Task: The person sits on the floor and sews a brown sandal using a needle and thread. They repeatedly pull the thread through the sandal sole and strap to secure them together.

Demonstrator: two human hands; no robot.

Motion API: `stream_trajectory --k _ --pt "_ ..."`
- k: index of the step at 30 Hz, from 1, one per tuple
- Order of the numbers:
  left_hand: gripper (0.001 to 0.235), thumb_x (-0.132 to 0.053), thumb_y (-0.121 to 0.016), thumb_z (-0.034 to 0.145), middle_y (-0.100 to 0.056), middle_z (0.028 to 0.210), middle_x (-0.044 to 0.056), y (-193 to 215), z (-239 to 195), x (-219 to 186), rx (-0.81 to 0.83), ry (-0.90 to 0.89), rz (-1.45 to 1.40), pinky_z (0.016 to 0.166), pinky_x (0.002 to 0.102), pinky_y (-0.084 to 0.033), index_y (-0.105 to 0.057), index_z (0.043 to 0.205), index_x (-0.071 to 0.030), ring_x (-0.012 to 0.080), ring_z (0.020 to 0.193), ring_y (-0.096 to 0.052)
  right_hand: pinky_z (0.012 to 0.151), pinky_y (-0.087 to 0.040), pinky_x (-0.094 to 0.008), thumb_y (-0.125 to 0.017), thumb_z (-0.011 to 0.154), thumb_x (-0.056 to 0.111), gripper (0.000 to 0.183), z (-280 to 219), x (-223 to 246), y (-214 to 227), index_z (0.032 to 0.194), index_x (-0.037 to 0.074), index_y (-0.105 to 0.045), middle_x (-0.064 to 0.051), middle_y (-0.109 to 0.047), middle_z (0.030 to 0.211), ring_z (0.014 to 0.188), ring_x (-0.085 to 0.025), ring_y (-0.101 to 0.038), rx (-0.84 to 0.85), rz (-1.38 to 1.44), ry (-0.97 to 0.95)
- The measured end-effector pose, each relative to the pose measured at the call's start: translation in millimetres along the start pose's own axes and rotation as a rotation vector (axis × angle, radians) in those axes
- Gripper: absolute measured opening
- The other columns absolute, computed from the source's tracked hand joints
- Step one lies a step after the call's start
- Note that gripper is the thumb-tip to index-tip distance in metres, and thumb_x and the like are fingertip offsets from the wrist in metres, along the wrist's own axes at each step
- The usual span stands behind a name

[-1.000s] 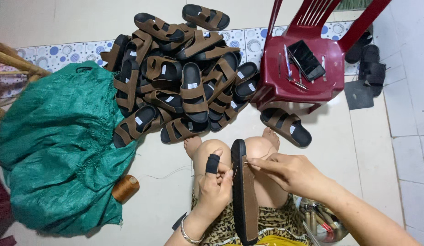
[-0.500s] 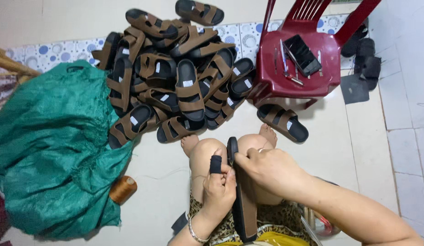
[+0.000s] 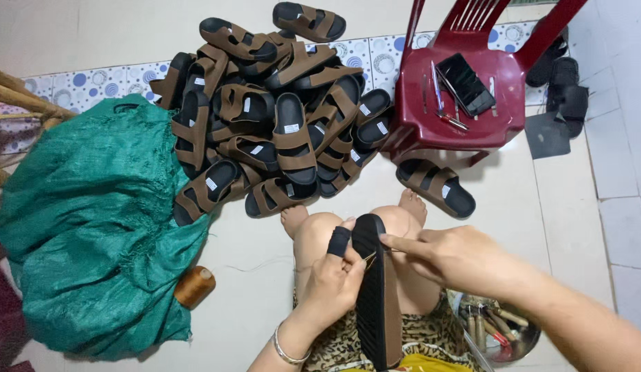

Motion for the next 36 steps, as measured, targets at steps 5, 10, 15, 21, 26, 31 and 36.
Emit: stream_trajectory --k 5,10,15,21,26,31,36 --pt "0.061 -0.003 -0.061 0.094 -0.055 0.075 -0.004 26 -5 31 -0.151 0.043 -0.044 0.053 0.024 -0.043 -0.043 0.152 -0.009 0.0074 0.058 -0.047 0.088 -0.056 -0.029 -0.054 0.092 0.051 0.055 -47 -63 22 0.147 0.053 -0.052 0.02 -0.07 0.142 0.085 -0.016 -0.082 0.467 0.303 -0.586" --pt "0.059 -0.006 -0.064 0.094 -0.056 0.077 -0.001 28 -7 47 -0.207 0.084 -0.178 0.058 0.021 -0.043 -0.046 0.15 -0.011 0.0068 0.064 -0.047 0.065 -0.052 -0.022 -0.075 0.087 0.032 0.032 -18 -48 -41 0.116 0.018 -0.077 0.0 -0.076 0.079 0.069 -0.008 -0.062 -0.055 0.893 -0.365" --pt "0.046 -0.009 -0.066 0.093 -0.063 0.09 -0.004 51 -13 25 -0.333 0.052 0.056 0.063 0.023 -0.049 -0.059 0.139 -0.013 0.0078 0.058 -0.044 0.051 -0.049 -0.023 -0.067 0.097 0.025 0.028 5 -7 -22 0.077 0.006 -0.067 -0.011 -0.065 0.094 0.077 -0.015 -0.057 -0.193 1.353 -0.107" --pt "0.019 -0.007 -0.06 0.097 -0.066 0.111 0.017 49 -17 -31 -0.342 -0.327 0.286 0.087 0.043 -0.054 -0.066 0.107 0.007 0.0341 0.103 -0.064 0.066 -0.054 -0.04 -0.062 0.09 0.022 0.026 -8 17 -32 0.112 0.031 -0.071 0.008 -0.07 0.102 0.085 -0.019 -0.073 0.231 0.332 -0.061" --pt "0.022 -0.009 -0.063 0.096 -0.069 0.124 0.023 28 -17 -24 -0.42 -0.353 0.142 0.109 0.047 -0.052 -0.072 0.106 0.008 0.0375 0.119 -0.067 0.039 -0.049 -0.044 -0.071 0.068 0.002 0.055 4 -8 -71 0.12 0.017 -0.062 -0.002 -0.068 0.084 0.058 -0.025 -0.065 -0.326 -0.094 -0.081" --pt "0.028 -0.017 -0.062 0.095 -0.077 0.119 0.009 6 -24 37 -0.211 0.021 -0.019 0.1 0.03 -0.055 -0.075 0.118 -0.005 0.0198 0.11 -0.074 0.082 -0.053 -0.033 -0.072 0.098 0.007 0.009 -44 -132 -14 0.106 0.011 -0.074 -0.004 -0.076 0.102 0.091 -0.021 -0.07 -0.815 0.024 -0.376" --pt "0.03 -0.027 -0.057 0.101 -0.065 0.056 -0.004 -10 -35 79 0.227 0.556 -0.142 0.06 0.023 -0.049 -0.078 0.088 -0.011 0.007 0.054 -0.059 0.087 -0.049 -0.04 -0.065 0.102 0.022 0.02 -87 -187 -8 0.114 0.012 -0.078 -0.008 -0.071 0.103 0.082 -0.024 -0.063 -0.662 0.071 -0.854"
Point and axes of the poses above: each hand's wrist, its own z-axis towards the middle knuckle, its own y-axis out of the back of the hand, x = y × z, the point moved 8 cm from there along z, towards the middle knuckle
